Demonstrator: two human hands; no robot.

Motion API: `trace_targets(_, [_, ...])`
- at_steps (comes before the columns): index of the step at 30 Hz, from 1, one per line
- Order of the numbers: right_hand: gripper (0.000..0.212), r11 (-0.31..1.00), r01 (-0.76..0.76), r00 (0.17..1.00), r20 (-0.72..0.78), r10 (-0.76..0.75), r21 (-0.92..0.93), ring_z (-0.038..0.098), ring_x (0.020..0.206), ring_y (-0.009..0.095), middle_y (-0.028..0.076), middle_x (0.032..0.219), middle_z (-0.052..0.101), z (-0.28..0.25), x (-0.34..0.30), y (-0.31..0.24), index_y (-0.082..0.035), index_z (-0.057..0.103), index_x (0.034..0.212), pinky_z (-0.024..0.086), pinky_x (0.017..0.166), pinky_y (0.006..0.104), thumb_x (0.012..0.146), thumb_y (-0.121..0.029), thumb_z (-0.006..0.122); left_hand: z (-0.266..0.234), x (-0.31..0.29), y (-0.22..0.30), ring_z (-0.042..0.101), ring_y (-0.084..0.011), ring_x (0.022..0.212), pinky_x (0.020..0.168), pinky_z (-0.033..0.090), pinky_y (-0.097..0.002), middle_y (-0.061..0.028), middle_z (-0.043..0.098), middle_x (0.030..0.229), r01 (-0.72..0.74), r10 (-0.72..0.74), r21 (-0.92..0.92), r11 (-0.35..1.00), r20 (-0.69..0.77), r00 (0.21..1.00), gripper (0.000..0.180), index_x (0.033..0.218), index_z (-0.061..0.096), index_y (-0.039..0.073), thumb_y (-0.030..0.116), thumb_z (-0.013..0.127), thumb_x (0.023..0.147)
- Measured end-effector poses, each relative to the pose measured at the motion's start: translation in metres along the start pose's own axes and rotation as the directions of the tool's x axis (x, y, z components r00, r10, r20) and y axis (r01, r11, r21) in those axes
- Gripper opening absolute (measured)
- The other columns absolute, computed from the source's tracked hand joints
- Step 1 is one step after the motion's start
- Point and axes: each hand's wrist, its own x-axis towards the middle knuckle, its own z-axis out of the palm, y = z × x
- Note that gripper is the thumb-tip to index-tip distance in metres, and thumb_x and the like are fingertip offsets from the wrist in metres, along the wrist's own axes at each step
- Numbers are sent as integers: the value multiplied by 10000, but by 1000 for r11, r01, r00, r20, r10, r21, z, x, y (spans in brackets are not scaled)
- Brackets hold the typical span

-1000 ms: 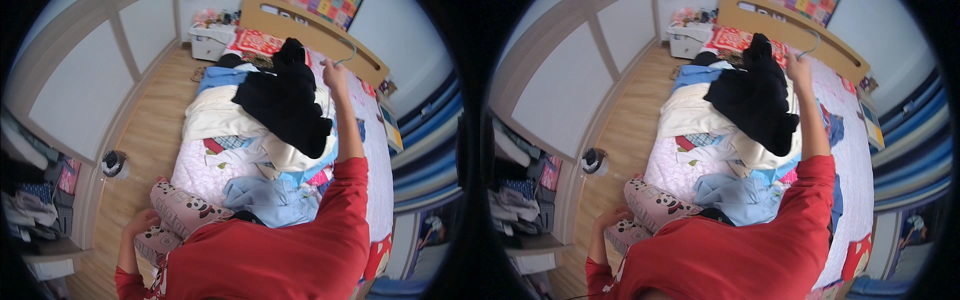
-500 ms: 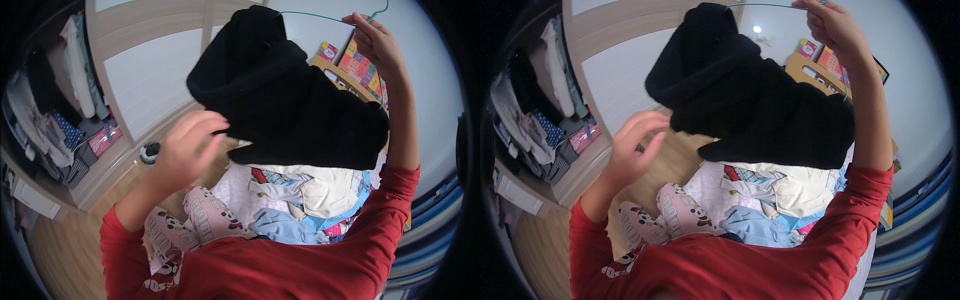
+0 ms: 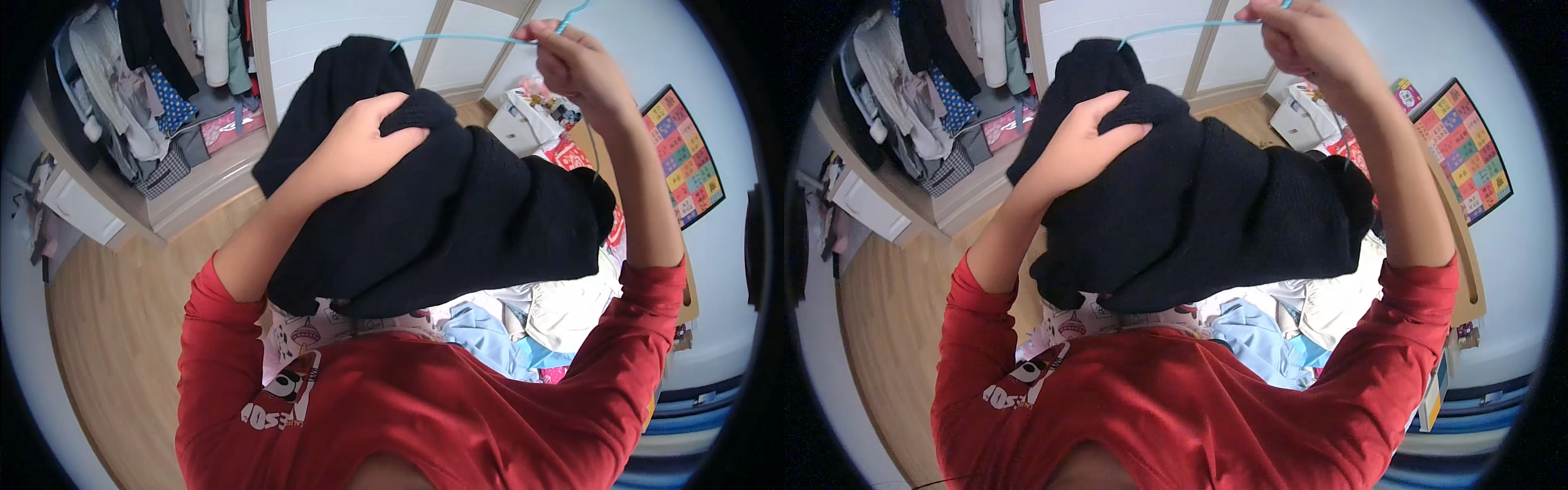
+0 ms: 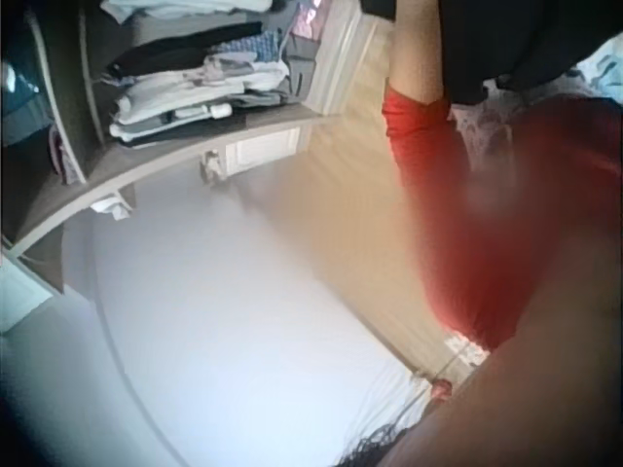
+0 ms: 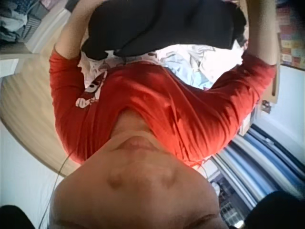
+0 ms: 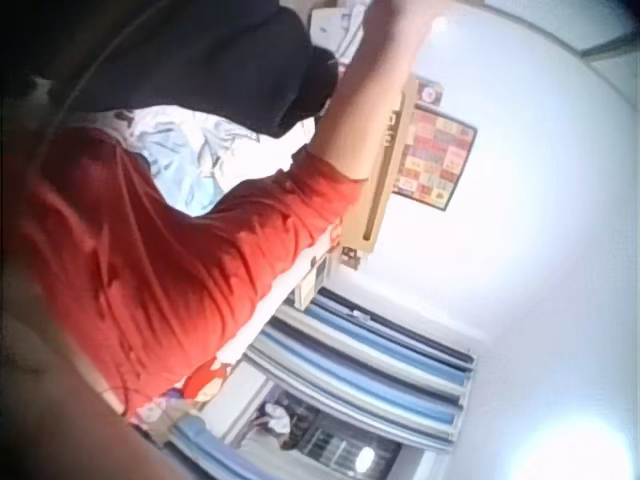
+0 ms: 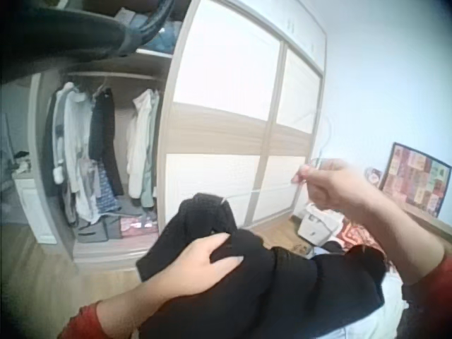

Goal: The person sits on a bed and picks up various garments from a pile, including a black hoodie, a white shirt, and a pair of pants. They place each item onto a hanger and then hang the hangers in a closet.

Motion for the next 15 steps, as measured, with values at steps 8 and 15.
trace_targets(8, [218, 941, -276, 961, 62, 269, 194, 244, 397, 47, -52, 481, 299, 28, 0, 96, -46, 495, 847, 181, 380, 200, 904, -238, 410, -69, -98, -67, 488, -263, 1042, 900, 381, -367, -153, 524, 1092, -27, -97, -877, 479, -84, 992, 445, 1137, 443, -54, -36, 531, 701])
trace_targets(15, [257, 967, -235, 972, 14, 235, 100, 274, 435, 30, -63, 497, 328, 29, -4, 116, -32, 544, 856, 207, 417, 186, 900, -256, 425, -70, -156, -120, 557, -269, 827, 770, 431, -319, -129, 593, 868, 208, -290, 207, 956, 774, 564, 271, 922, 574, -18, -47, 521, 657])
